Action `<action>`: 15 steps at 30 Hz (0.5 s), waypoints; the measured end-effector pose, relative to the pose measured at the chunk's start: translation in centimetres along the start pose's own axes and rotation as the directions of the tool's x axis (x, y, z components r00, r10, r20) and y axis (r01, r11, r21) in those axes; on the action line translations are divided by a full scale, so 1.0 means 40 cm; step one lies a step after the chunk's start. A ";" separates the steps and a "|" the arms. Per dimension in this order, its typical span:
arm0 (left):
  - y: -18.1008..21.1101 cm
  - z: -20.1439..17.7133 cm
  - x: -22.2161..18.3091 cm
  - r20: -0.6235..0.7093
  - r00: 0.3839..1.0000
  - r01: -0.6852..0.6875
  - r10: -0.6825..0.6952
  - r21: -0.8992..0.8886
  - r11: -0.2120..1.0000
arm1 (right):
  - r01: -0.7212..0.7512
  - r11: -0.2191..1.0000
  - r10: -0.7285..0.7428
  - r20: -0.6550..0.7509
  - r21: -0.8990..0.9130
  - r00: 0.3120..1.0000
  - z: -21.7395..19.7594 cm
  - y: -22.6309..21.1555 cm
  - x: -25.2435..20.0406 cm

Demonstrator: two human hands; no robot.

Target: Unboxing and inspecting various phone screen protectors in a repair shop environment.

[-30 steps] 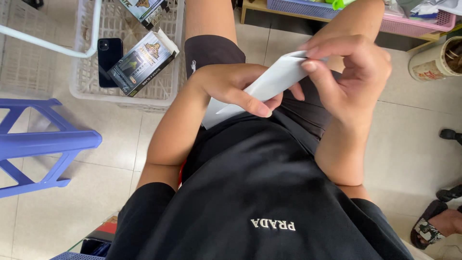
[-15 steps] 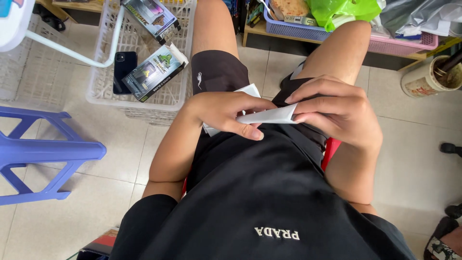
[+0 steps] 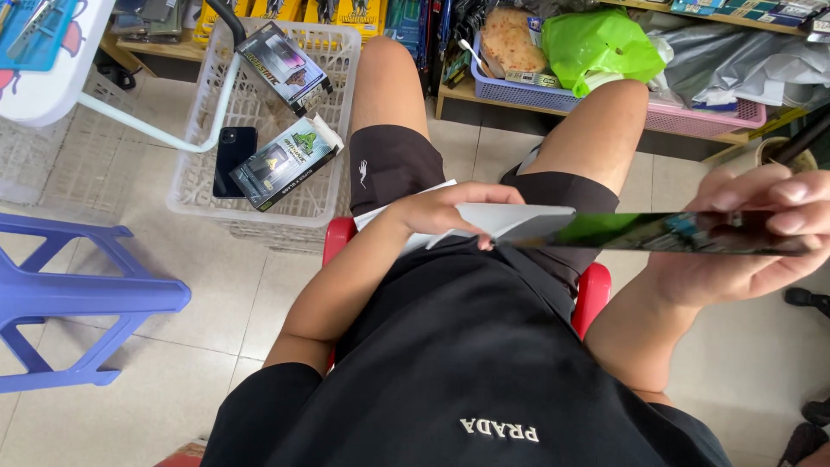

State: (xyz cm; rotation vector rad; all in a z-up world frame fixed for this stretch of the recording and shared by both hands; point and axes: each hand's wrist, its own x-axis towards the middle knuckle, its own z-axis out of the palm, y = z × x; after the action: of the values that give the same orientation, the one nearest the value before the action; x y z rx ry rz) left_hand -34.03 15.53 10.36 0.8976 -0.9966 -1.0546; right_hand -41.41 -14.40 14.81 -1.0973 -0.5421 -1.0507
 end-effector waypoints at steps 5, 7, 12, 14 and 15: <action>-0.097 -0.012 0.062 -0.231 0.972 -0.077 0.051 -0.105 0.991 | -0.067 0.988 0.076 -0.056 0.140 0.996 0.004 -0.024 -0.015; -0.101 -0.020 0.072 -0.259 0.964 -0.106 0.062 -0.160 0.981 | -0.162 0.966 0.179 -0.070 0.202 0.981 0.053 -0.032 0.017; -0.135 -0.020 0.078 -0.279 0.948 -0.235 0.155 -0.282 0.930 | -0.317 0.939 0.339 0.197 -0.137 0.920 0.144 -0.028 0.049; -0.188 -0.026 0.055 -0.305 0.945 -0.203 0.121 -0.254 0.946 | -0.282 0.910 0.400 0.461 -0.305 0.792 0.179 -0.020 0.046; -0.208 -0.042 0.044 -0.306 0.944 -0.201 0.121 -0.247 0.948 | -0.279 0.913 0.394 0.462 -0.298 0.795 0.187 -0.009 0.041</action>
State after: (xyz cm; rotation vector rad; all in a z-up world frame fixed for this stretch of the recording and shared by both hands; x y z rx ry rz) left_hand -34.30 11.94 2.48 0.7012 -0.6482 -0.8668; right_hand -40.08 -8.30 19.27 -1.6231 -0.6304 -0.4937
